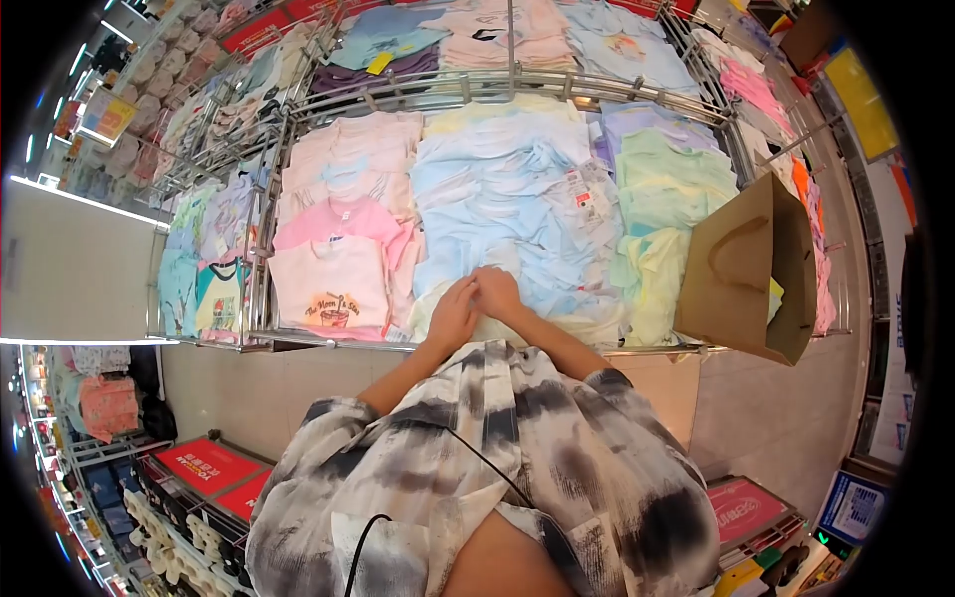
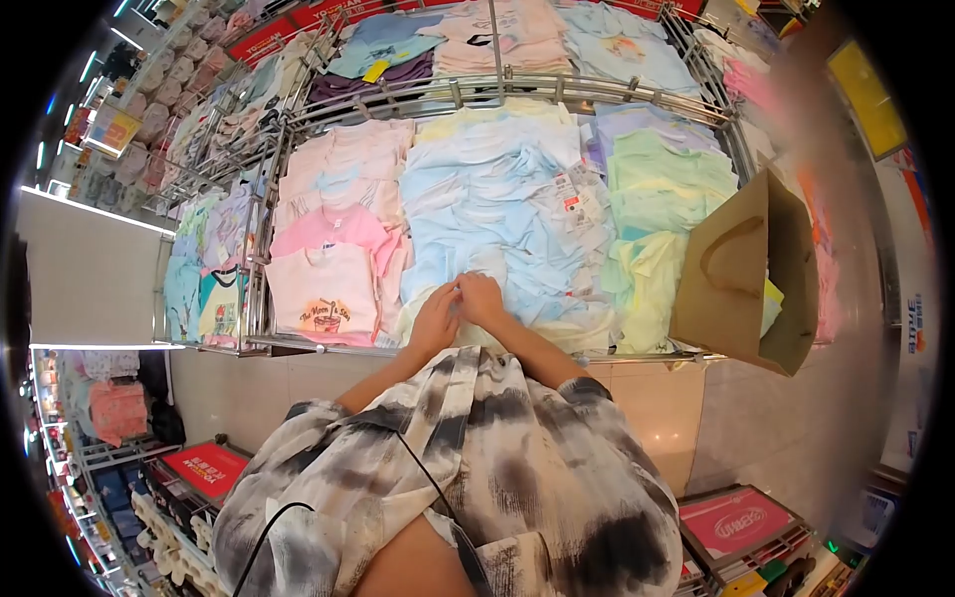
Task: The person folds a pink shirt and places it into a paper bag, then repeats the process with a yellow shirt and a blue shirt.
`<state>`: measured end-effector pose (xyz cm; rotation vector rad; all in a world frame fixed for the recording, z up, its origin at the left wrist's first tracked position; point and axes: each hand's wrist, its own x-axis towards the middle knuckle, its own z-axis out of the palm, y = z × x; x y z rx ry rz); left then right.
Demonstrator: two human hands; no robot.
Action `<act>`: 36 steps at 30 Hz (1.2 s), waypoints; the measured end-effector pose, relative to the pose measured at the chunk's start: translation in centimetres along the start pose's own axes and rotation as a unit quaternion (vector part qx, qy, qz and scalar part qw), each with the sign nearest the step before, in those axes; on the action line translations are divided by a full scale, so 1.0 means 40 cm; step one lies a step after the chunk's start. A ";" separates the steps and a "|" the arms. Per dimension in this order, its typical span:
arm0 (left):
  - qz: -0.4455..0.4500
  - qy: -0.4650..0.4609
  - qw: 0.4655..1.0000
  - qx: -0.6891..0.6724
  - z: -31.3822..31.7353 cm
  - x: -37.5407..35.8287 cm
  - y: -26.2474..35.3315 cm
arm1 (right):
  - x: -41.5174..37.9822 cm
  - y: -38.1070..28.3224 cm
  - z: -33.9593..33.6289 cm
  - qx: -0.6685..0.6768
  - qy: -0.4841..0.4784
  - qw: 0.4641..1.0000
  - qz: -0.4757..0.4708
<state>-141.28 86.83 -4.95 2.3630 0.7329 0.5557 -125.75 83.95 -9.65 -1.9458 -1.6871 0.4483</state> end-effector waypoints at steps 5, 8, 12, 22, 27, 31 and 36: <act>0.077 -0.075 0.994 -0.014 0.025 0.141 0.045 | -0.047 0.035 0.073 0.100 0.053 0.986 -0.122; 0.121 -0.131 0.981 0.081 0.124 0.191 -0.015 | -0.087 0.027 0.090 0.071 0.036 0.990 -0.119; 0.059 -0.198 0.969 0.136 0.179 0.193 -0.060 | -0.116 0.051 0.019 0.073 -0.074 0.985 -0.135; -0.026 -0.087 0.967 0.237 0.127 0.083 -0.107 | -0.082 0.141 0.005 0.352 0.135 0.879 0.292; -0.069 -0.077 0.963 0.248 0.117 0.043 -0.125 | -0.030 0.137 0.051 0.385 0.033 0.852 0.352; -0.096 -0.065 0.961 0.252 0.102 0.037 -0.118 | -0.010 0.069 0.002 0.197 0.036 0.917 0.344; -0.150 -0.069 0.962 0.217 0.087 0.027 -0.108 | -0.019 -0.011 -0.018 0.159 0.094 0.930 0.317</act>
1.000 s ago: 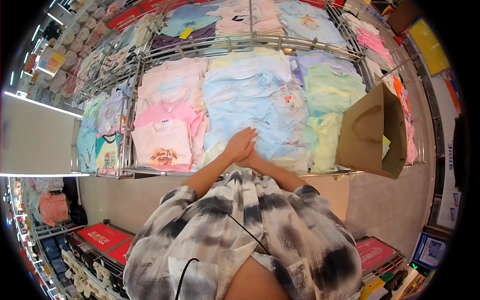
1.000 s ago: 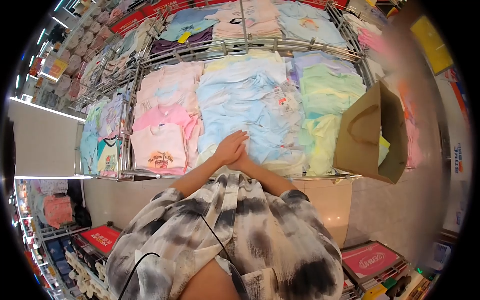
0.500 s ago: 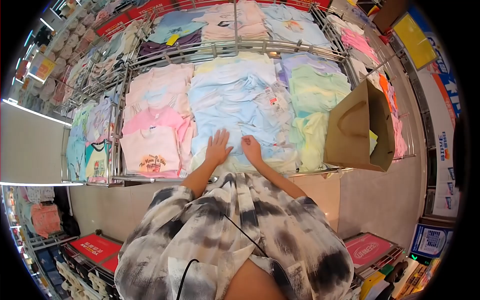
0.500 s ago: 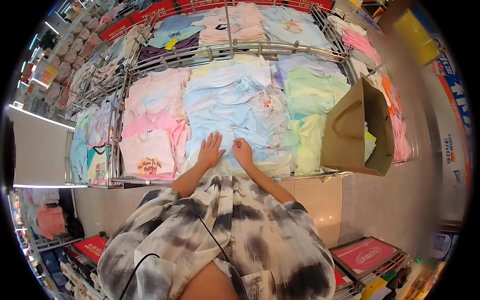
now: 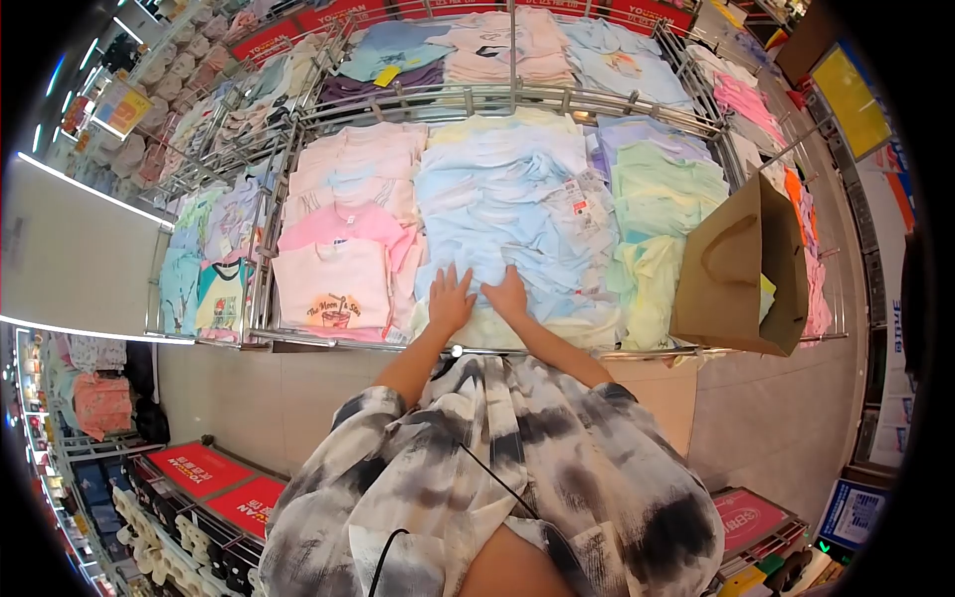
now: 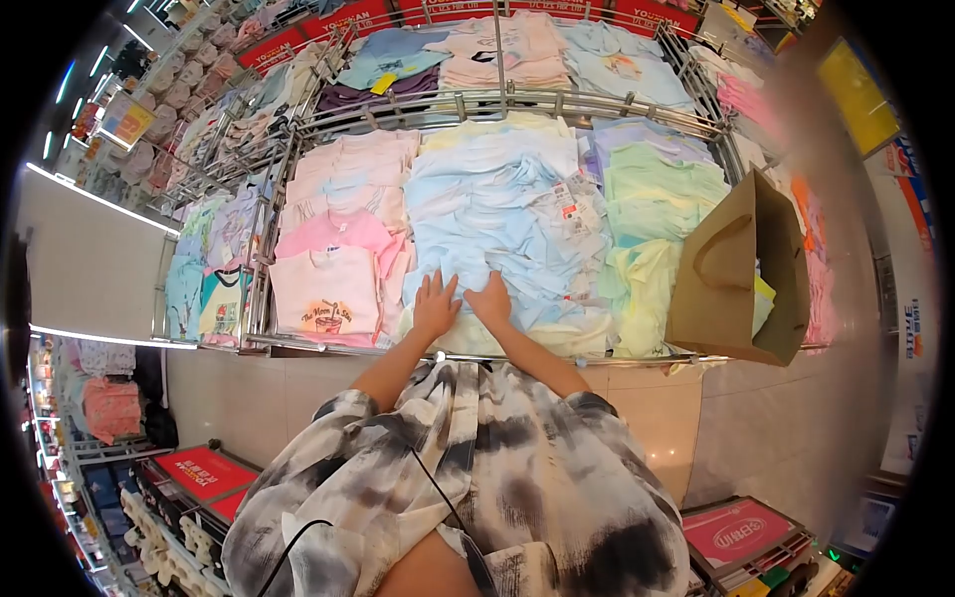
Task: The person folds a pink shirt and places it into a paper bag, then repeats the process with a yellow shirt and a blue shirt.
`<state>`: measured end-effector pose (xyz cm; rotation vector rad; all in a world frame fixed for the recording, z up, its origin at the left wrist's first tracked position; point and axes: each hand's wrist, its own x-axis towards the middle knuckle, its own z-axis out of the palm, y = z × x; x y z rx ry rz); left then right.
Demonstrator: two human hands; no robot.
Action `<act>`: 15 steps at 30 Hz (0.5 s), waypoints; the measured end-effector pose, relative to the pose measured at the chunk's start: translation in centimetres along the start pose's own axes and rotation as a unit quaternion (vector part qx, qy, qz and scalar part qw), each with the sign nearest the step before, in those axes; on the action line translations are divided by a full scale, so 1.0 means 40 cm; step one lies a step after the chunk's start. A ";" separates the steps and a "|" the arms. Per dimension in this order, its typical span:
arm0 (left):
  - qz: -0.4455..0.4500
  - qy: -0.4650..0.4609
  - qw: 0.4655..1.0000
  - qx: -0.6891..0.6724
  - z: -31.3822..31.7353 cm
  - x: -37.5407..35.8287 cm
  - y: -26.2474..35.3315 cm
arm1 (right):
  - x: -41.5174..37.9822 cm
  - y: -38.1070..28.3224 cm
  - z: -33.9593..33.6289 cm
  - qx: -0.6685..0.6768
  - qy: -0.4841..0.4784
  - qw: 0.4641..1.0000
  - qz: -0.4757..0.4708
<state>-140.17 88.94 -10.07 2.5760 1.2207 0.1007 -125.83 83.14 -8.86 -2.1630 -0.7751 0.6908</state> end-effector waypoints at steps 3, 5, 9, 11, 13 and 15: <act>-0.018 0.070 0.995 -0.072 0.024 -0.019 -0.012 | -0.025 -0.016 -0.020 0.049 -0.023 0.998 0.021; -0.045 0.135 0.971 -0.191 0.031 -0.030 -0.013 | -0.035 -0.010 -0.035 0.099 -0.015 0.995 -0.003; -0.127 0.080 0.844 -0.515 -0.009 -0.055 0.013 | -0.101 -0.018 -0.104 0.289 -0.089 0.953 -0.025; -0.151 -0.088 0.722 -0.670 -0.168 -0.127 0.071 | -0.165 -0.053 -0.168 0.376 -0.152 0.914 -0.025; -0.194 -0.161 0.589 -0.768 -0.215 -0.180 0.106 | -0.225 -0.062 -0.209 0.358 -0.156 0.920 -0.030; -0.211 -0.203 0.522 -0.801 -0.190 -0.244 0.111 | -0.294 -0.069 -0.238 0.339 -0.157 0.927 -0.035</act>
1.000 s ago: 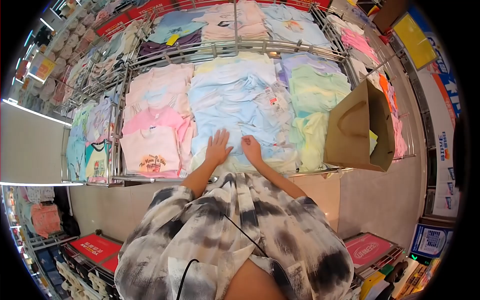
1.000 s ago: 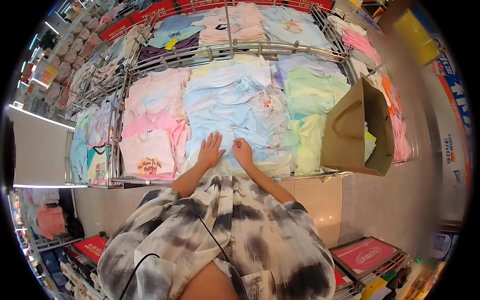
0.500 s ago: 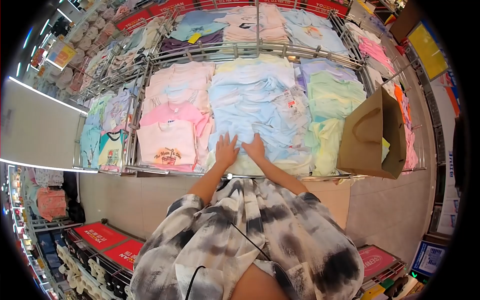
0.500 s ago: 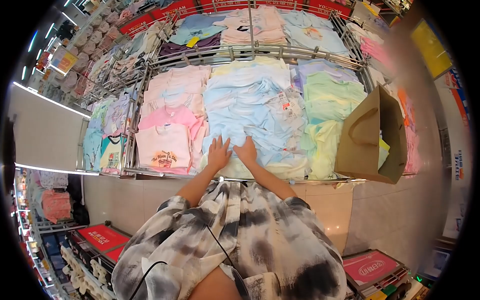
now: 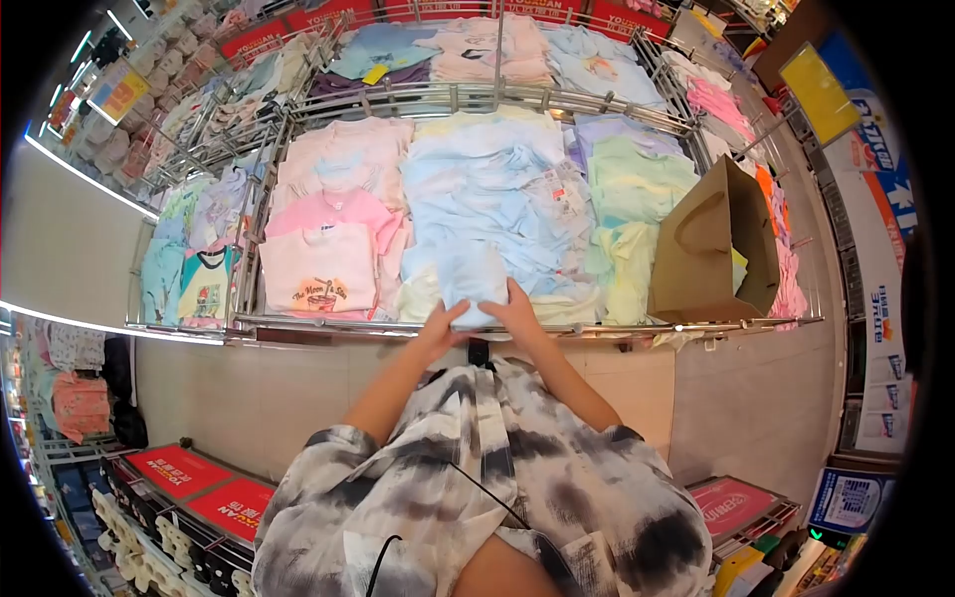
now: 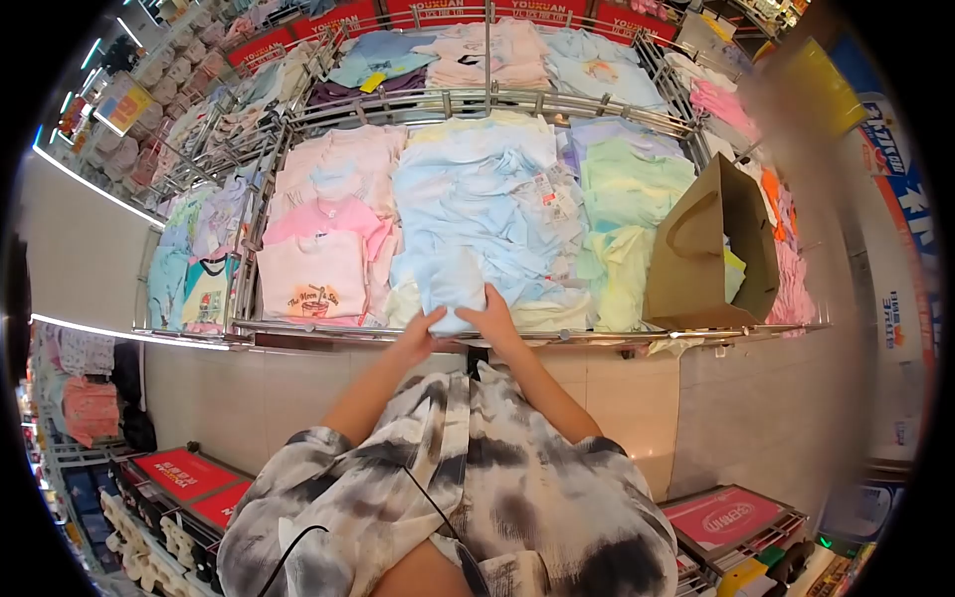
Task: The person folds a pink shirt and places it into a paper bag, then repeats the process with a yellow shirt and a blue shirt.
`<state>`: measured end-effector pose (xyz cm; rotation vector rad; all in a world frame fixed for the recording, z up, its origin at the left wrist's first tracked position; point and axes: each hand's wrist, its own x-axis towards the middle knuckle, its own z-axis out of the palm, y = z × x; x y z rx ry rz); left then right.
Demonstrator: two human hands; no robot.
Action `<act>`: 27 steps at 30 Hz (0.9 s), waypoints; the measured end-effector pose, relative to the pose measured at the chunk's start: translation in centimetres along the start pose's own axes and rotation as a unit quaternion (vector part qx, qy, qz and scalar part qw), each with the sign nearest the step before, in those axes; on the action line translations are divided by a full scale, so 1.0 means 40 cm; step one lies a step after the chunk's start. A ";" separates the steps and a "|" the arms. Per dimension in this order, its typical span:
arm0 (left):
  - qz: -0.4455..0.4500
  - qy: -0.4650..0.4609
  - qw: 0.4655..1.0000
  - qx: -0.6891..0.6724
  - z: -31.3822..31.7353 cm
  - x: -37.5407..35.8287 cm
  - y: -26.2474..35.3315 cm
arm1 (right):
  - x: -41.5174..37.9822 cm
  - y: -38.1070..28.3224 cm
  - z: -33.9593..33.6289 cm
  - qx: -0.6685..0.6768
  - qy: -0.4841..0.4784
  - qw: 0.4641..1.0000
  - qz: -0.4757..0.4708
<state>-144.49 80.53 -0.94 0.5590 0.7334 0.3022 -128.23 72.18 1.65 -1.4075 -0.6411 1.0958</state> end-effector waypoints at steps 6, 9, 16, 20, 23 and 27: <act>-0.040 -0.025 0.999 0.027 0.029 -0.184 -0.165 | -0.253 0.026 0.022 -0.203 0.058 0.976 -0.054; -0.092 0.037 0.995 0.027 0.035 -0.229 -0.258 | -0.351 0.141 0.018 -0.259 0.091 0.960 -0.044; -0.026 0.073 0.997 0.003 0.113 -0.244 -0.343 | -0.445 0.149 -0.085 -0.202 0.055 0.978 -0.006; 0.033 0.031 0.995 0.092 0.168 -0.205 -0.306 | -0.426 0.088 -0.160 0.085 0.048 0.992 0.077; 0.108 0.027 0.981 0.158 0.277 -0.176 -0.266 | -0.406 -0.015 -0.223 0.246 0.059 0.964 0.076; 0.199 0.022 0.943 0.268 0.485 -0.100 -0.225 | -0.354 -0.078 -0.377 0.191 0.105 0.976 -0.016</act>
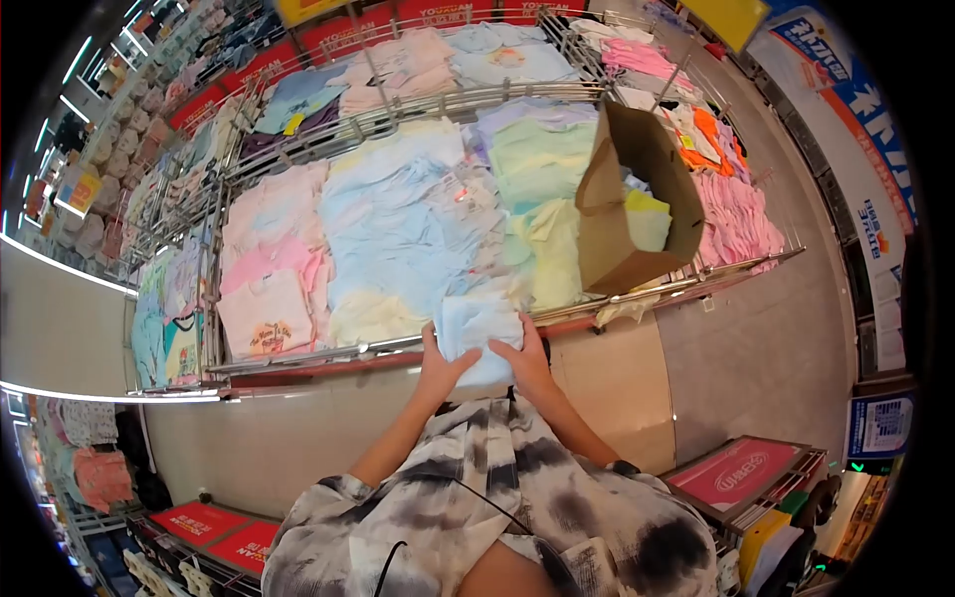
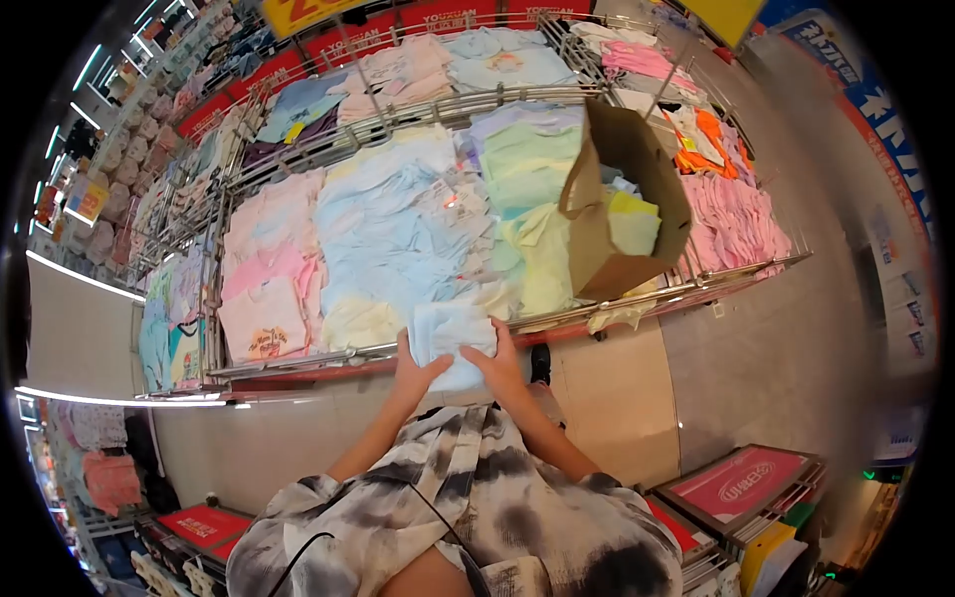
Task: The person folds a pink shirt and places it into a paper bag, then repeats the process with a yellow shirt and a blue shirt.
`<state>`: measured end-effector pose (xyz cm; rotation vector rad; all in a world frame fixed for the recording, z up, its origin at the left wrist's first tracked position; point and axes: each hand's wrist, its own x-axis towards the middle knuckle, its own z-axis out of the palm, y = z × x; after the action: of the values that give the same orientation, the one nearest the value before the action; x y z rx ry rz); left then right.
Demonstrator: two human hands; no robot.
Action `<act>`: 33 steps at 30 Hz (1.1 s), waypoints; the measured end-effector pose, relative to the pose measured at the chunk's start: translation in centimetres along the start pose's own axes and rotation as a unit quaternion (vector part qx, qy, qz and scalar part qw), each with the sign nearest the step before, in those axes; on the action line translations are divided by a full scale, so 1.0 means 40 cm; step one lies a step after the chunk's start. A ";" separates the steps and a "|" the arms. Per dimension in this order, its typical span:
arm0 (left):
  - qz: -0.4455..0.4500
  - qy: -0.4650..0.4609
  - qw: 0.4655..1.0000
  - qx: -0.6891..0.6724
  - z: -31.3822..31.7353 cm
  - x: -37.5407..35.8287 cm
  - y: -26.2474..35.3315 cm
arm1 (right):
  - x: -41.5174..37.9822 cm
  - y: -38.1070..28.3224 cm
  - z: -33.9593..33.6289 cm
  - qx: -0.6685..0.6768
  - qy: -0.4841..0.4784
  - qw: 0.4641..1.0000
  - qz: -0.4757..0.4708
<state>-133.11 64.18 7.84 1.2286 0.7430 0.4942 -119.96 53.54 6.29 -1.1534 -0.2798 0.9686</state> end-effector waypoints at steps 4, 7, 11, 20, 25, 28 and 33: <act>0.110 -0.018 0.993 0.030 0.269 0.100 0.165 | 0.047 -0.280 -0.130 -0.039 -0.018 0.990 -0.131; 0.214 -0.056 0.975 0.028 0.439 0.174 0.279 | 0.039 -0.477 -0.212 -0.030 -0.036 0.976 -0.211; 0.263 -0.079 0.960 0.048 0.622 0.304 0.428 | 0.053 -0.645 -0.317 -0.002 -0.046 0.917 -0.397; 0.184 -0.119 0.828 0.516 0.785 0.654 0.419 | 0.147 -0.679 -0.541 0.023 0.156 0.904 -0.396; 0.107 -0.167 0.739 0.644 0.810 0.798 0.390 | 0.186 -0.634 -0.562 0.006 0.143 0.932 -0.333; 0.011 -0.134 0.813 0.566 0.783 1.002 0.240 | 0.212 -0.613 -0.560 -0.008 0.126 0.941 -0.315; -0.169 -0.118 0.915 0.346 0.844 0.963 0.235 | 0.248 -0.623 -0.554 -0.025 0.101 0.937 -0.335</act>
<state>-81.82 71.59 12.81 1.7297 0.9347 -0.2357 -87.54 45.13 15.68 -1.0830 -0.4929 0.2417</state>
